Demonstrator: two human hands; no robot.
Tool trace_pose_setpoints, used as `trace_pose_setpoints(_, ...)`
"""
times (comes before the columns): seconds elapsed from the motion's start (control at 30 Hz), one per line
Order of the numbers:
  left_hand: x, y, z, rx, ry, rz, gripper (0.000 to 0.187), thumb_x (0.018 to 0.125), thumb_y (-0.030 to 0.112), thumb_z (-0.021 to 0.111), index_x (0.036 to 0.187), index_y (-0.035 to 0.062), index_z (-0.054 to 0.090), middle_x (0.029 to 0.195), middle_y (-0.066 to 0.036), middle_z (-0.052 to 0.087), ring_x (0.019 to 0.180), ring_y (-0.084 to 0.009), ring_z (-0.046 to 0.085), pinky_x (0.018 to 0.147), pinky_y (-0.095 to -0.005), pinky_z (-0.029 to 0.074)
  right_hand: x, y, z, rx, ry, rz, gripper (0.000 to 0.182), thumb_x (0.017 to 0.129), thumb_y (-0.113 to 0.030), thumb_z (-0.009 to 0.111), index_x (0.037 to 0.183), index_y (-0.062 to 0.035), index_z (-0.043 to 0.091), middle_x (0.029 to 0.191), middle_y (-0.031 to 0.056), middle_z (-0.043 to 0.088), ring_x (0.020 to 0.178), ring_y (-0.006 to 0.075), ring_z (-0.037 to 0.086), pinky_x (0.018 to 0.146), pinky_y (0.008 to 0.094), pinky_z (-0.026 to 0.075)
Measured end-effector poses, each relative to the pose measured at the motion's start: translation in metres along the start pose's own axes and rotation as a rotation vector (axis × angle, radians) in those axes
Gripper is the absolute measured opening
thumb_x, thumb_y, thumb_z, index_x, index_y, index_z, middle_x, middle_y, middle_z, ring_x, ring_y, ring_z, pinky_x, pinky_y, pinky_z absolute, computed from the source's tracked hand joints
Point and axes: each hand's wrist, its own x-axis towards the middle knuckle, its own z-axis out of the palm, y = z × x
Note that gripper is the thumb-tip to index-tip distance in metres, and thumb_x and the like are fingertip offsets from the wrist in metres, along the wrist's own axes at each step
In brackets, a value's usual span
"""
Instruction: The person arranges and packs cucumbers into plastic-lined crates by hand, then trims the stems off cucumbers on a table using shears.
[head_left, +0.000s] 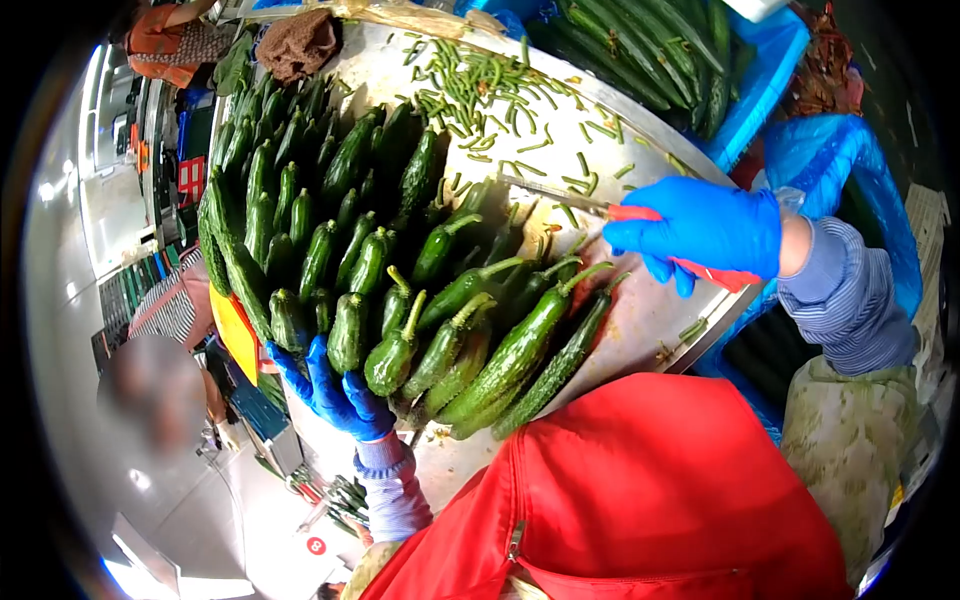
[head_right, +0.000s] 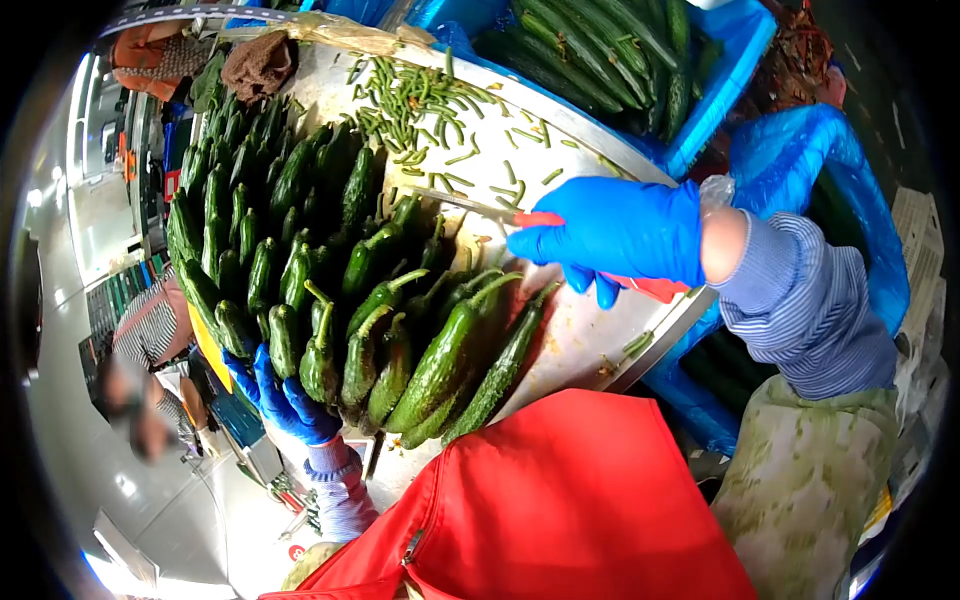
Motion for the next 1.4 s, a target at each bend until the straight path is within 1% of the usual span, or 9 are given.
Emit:
trace_pose_setpoints(0.27,0.006,0.007,-0.002,0.019,-0.042,0.0,0.052,0.092,0.043,0.043,0.116,-0.0006,0.06,0.144,-0.028,0.032,0.133,-0.0415,0.032,0.111,-0.0503,0.018,-0.001,0.005,0.004,-0.127,-0.109,0.052,0.053,0.091,-0.048,0.052,0.105,0.0024,0.058,0.07,0.0096,0.058,0.057,0.0176,0.059,0.054,0.0314,0.052)
trace_pose_setpoints(0.5,0.001,0.0,0.001,0.001,-0.016,-0.007,0.053,0.092,0.043,0.043,0.116,-0.0004,0.06,0.144,-0.027,0.032,0.133,-0.0416,0.032,0.111,-0.0506,0.017,0.018,0.012,0.009,-0.071,-0.111,0.006,0.053,0.091,-0.047,0.052,0.107,0.0033,0.057,0.074,0.018,0.062,0.055,0.024,0.063,0.05,0.0338,0.054)
trace_pose_setpoints(0.9,0.005,0.006,-0.003,-0.002,-0.042,-0.004,0.057,0.093,0.048,0.043,0.118,-0.0001,0.06,0.146,-0.026,0.031,0.135,-0.0397,0.03,0.112,-0.0503,0.015,0.021,0.01,0.024,-0.015,0.044,-0.003,0.039,0.093,-0.039,0.054,0.088,-0.0013,0.059,0.062,0.0071,0.056,0.047,0.0145,0.055,0.045,0.0274,0.047)
trace_pose_setpoints(1.0,0.004,0.005,-0.003,0.016,-0.048,-0.014,0.057,0.093,0.048,0.043,0.118,0.0003,0.06,0.147,-0.026,0.029,0.136,-0.0397,0.027,0.112,-0.0497,0.015,0.004,0.016,0.023,0.003,0.093,-0.022,0.045,0.092,-0.043,0.053,0.09,0.0013,0.057,0.065,0.0098,0.057,0.049,0.0167,0.057,0.047,0.0291,0.048)
trace_pose_setpoints(1.03,0.005,0.006,-0.005,0.021,-0.057,-0.015,0.057,0.093,0.049,0.043,0.118,0.0004,0.06,0.147,-0.026,0.029,0.137,-0.0397,0.027,0.112,-0.0495,0.016,-0.007,0.016,0.024,-0.028,0.113,0.009,0.043,0.093,-0.043,0.052,0.091,-0.0001,0.057,0.067,0.0091,0.057,0.051,0.0159,0.058,0.05,0.0293,0.049)
trace_pose_setpoints(1.07,0.006,0.008,-0.006,0.025,-0.066,-0.018,0.057,0.093,0.049,0.043,0.118,0.0005,0.06,0.147,-0.027,0.028,0.137,-0.0398,0.027,0.112,-0.0493,0.016,-0.014,0.019,0.028,-0.097,0.156,0.035,0.039,0.092,-0.041,0.054,0.091,-0.0024,0.057,0.071,0.0117,0.06,0.056,0.0229,0.061,0.054,0.0345,0.05)
trace_pose_setpoints(1.13,0.009,0.012,-0.006,0.019,-0.076,-0.035,0.057,0.092,0.049,0.044,0.119,0.0008,0.06,0.147,-0.027,0.028,0.137,-0.0398,0.027,0.112,-0.0485,0.017,-0.023,0.037,0.031,-0.634,0.367,-0.305,0.035,0.089,-0.04,0.057,0.091,-0.0052,0.058,0.077,0.0153,0.063,0.066,0.0323,0.063,0.06,0.0408,0.05)
trace_pose_setpoints(1.23,0.007,0.008,-0.006,0.038,-0.05,0.021,0.053,0.093,0.044,0.044,0.122,0.0017,0.058,0.147,-0.023,0.031,0.136,-0.036,0.03,0.112,-0.046,0.02,-0.033,0.023,0.041,-0.818,0.549,-0.39,0.034,0.086,-0.04,0.058,0.091,-0.0066,0.058,0.081,0.0179,0.062,0.074,0.038,0.061,0.064,0.0443,0.049)
trace_pose_setpoints(1.4,0.007,0.009,-0.008,0.011,-0.055,0.011,0.053,0.092,0.044,0.048,0.121,0.0016,0.059,0.147,-0.024,0.03,0.137,-0.0371,0.028,0.112,-0.0468,0.019,-0.01,0.014,0.043,-0.842,0.468,-0.347,0.037,0.086,-0.038,0.061,0.105,-0.0053,0.058,0.087,0.018,0.062,0.078,0.0371,0.061,0.067,0.0425,0.05)
